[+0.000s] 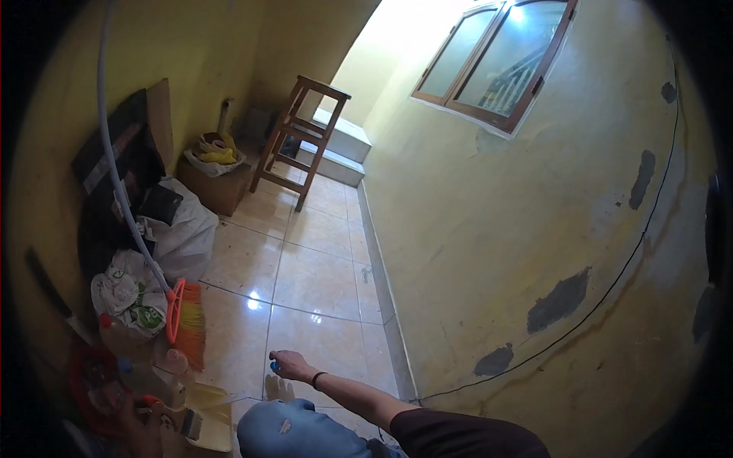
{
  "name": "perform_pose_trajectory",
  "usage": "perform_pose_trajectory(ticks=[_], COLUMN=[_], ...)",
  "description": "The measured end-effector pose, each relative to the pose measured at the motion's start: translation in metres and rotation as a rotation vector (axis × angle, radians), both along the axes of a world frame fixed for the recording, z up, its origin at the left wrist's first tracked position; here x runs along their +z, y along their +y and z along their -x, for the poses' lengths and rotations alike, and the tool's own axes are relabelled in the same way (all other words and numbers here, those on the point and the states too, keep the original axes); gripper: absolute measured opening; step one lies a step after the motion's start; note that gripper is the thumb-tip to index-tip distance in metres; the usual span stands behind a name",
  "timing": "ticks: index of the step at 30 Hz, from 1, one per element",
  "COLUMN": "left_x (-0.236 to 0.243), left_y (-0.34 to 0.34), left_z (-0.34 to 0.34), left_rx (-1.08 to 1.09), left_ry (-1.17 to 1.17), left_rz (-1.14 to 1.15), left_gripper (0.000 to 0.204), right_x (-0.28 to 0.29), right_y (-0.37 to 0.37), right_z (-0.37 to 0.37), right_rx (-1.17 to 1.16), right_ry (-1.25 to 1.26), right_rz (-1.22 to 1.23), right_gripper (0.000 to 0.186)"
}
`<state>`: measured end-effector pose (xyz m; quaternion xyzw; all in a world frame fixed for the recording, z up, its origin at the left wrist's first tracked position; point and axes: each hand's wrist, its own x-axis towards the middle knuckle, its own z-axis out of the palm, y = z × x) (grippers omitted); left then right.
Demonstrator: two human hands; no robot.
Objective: The person stirs paint in a container using a small wooden stick and adds liquid from a plastic bottle to the mixture.
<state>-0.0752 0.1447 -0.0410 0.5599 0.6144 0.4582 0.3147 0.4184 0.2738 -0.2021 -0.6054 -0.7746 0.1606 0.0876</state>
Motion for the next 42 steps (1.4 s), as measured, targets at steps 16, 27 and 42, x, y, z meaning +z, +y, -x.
perform_pose_trajectory(ticks=[16, 27, 42], left_x=[0.008, 0.044, 0.080], left_y=[0.017, 0.004, -0.021], left_z=[0.024, -0.013, -0.015], left_rx=[-0.118, -0.033, -0.033], left_ry=[-0.344, -0.019, -0.051], left_rz=[0.193, -0.103, -0.104], left_gripper=[0.038, 0.031, 0.033], right_x=[0.087, 0.155, 0.142], right_y=[0.015, 0.015, 0.003], right_z=[-0.032, -0.046, -0.031], right_rx=[0.172, 0.196, 0.260], right_ry=[-0.223, -0.325, -0.338], right_rz=[-0.069, -0.133, -0.139], right_gripper=[0.013, 0.015, 0.013])
